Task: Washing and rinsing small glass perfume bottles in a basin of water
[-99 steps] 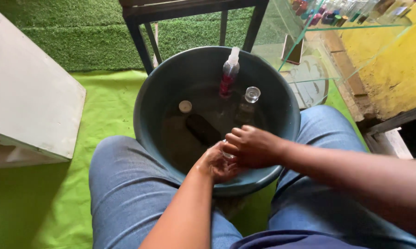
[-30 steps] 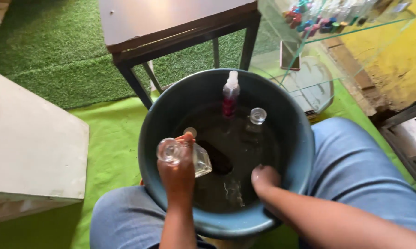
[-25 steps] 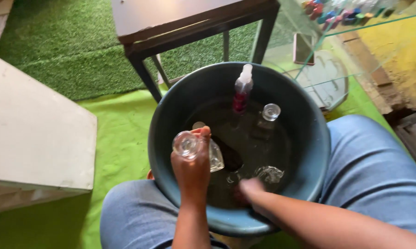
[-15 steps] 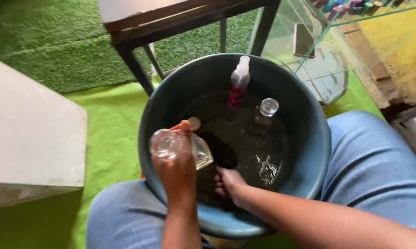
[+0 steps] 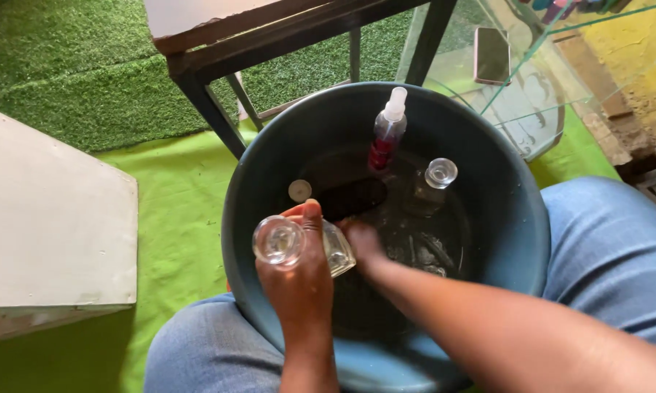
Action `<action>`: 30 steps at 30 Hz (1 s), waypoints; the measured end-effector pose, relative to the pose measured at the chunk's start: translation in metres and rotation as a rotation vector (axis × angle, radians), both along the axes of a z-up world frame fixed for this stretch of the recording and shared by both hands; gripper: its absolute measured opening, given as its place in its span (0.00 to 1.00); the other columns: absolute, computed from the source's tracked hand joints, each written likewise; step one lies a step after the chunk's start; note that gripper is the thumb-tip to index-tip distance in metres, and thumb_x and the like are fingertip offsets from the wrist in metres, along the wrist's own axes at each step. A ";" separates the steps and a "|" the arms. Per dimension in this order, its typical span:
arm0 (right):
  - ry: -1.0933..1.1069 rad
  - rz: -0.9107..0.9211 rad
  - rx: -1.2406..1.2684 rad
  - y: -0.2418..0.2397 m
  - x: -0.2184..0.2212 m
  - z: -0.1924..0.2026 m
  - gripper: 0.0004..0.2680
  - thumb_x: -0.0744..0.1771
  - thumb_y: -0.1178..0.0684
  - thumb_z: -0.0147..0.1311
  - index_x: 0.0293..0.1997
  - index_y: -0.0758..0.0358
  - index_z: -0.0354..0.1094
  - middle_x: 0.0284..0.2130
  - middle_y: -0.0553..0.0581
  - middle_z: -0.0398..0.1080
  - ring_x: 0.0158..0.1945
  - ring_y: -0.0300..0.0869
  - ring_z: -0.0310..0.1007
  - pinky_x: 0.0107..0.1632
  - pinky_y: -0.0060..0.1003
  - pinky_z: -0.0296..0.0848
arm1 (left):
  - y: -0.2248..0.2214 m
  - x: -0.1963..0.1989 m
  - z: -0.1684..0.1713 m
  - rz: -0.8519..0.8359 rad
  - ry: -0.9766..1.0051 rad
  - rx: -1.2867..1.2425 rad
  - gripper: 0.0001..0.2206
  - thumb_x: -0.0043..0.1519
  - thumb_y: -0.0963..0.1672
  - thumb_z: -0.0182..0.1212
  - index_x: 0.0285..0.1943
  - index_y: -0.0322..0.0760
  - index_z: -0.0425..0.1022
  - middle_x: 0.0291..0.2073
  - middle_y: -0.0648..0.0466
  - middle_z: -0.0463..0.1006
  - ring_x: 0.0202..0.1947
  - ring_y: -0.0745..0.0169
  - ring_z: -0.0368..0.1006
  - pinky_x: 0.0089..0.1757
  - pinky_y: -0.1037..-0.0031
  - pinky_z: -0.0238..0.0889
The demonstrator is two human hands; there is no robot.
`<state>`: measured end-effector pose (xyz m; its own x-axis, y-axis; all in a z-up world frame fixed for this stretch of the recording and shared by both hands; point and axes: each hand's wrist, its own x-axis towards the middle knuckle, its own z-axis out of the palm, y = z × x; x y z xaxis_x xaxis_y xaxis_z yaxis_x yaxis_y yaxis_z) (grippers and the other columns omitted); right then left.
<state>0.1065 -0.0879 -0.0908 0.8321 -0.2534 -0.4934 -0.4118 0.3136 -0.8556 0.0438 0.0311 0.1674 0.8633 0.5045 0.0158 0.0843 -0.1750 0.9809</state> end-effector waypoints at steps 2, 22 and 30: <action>-0.016 0.335 -0.052 0.000 -0.017 0.013 0.12 0.68 0.51 0.46 0.39 0.67 0.78 0.33 0.58 0.79 0.34 0.43 0.73 0.41 0.36 0.72 | -0.003 0.002 0.000 -0.017 0.039 0.038 0.11 0.60 0.49 0.68 0.35 0.37 0.81 0.28 0.57 0.83 0.26 0.68 0.77 0.33 0.77 0.71; 0.448 0.773 -1.381 -0.201 -0.018 -0.034 0.18 0.62 0.35 0.55 0.39 0.60 0.82 0.36 0.63 0.81 0.48 0.55 0.82 0.43 0.48 0.81 | -0.030 0.006 -0.046 0.037 -0.110 0.208 0.17 0.52 0.55 0.78 0.27 0.47 0.76 0.21 0.53 0.79 0.30 0.52 0.82 0.37 0.67 0.74; 0.974 0.762 0.608 -0.074 -0.101 0.052 0.12 0.71 0.50 0.44 0.37 0.71 0.68 0.31 0.63 0.72 0.35 0.49 0.74 0.47 0.42 0.79 | -0.018 -0.002 -0.083 0.122 0.021 0.361 0.22 0.55 0.57 0.70 0.30 0.35 0.78 0.25 0.47 0.80 0.24 0.45 0.75 0.29 0.60 0.68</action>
<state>0.0059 -0.1622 -0.0389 -0.0760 0.5684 -0.8193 -0.9971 -0.0405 0.0644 0.0416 0.0126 0.0845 0.7995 0.5683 0.1946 0.1449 -0.4969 0.8556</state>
